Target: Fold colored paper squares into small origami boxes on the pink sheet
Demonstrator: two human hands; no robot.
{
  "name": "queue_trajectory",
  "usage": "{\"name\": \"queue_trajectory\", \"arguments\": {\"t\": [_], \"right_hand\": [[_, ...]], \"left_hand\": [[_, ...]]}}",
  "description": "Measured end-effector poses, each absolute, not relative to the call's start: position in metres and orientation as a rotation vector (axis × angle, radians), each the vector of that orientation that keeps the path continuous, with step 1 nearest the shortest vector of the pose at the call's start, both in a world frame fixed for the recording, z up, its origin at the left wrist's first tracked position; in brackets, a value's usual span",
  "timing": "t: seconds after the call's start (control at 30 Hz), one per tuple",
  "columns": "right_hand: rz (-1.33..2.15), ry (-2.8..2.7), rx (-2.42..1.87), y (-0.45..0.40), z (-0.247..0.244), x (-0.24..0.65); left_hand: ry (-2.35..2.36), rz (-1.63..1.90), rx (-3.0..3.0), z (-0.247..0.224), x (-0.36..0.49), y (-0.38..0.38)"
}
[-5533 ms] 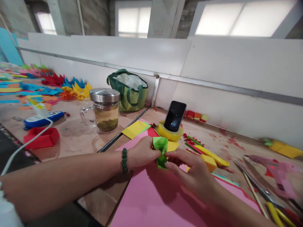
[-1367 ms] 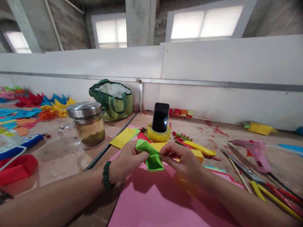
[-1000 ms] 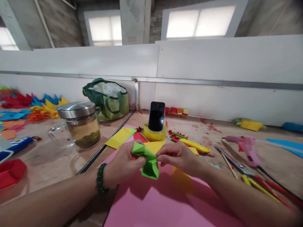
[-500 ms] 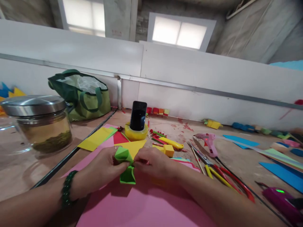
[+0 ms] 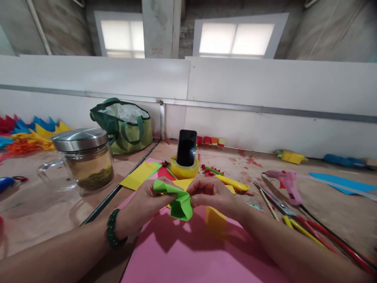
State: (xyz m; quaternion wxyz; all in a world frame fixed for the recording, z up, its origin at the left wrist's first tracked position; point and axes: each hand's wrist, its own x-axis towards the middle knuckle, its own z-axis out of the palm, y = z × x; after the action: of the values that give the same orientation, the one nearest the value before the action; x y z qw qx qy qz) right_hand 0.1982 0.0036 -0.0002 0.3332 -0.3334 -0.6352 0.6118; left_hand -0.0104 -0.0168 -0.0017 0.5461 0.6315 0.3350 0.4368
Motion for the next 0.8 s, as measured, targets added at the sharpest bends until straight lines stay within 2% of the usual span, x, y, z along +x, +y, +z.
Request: {"name": "queue_trajectory", "arguments": {"t": [0.13,0.43,0.7,0.8], "right_hand": [[1.609,-1.636,-0.841,0.004,0.001,0.198],[1.371,-1.687,-0.877,-0.001,0.005,0.198],[0.682,-2.087,-1.068,-0.020,0.005,0.186],[0.526,-2.126,-1.156,-0.027,0.002,0.179]], "left_hand": [[0.811,1.027,1.466,0.000,-0.010,-0.016],[0.783,0.942,1.318,-0.014,-0.016,-0.008],[0.842,1.038,1.544,-0.008,-0.010,-0.013],[0.792,1.024,1.652,-0.010,-0.007,-0.016]]}}
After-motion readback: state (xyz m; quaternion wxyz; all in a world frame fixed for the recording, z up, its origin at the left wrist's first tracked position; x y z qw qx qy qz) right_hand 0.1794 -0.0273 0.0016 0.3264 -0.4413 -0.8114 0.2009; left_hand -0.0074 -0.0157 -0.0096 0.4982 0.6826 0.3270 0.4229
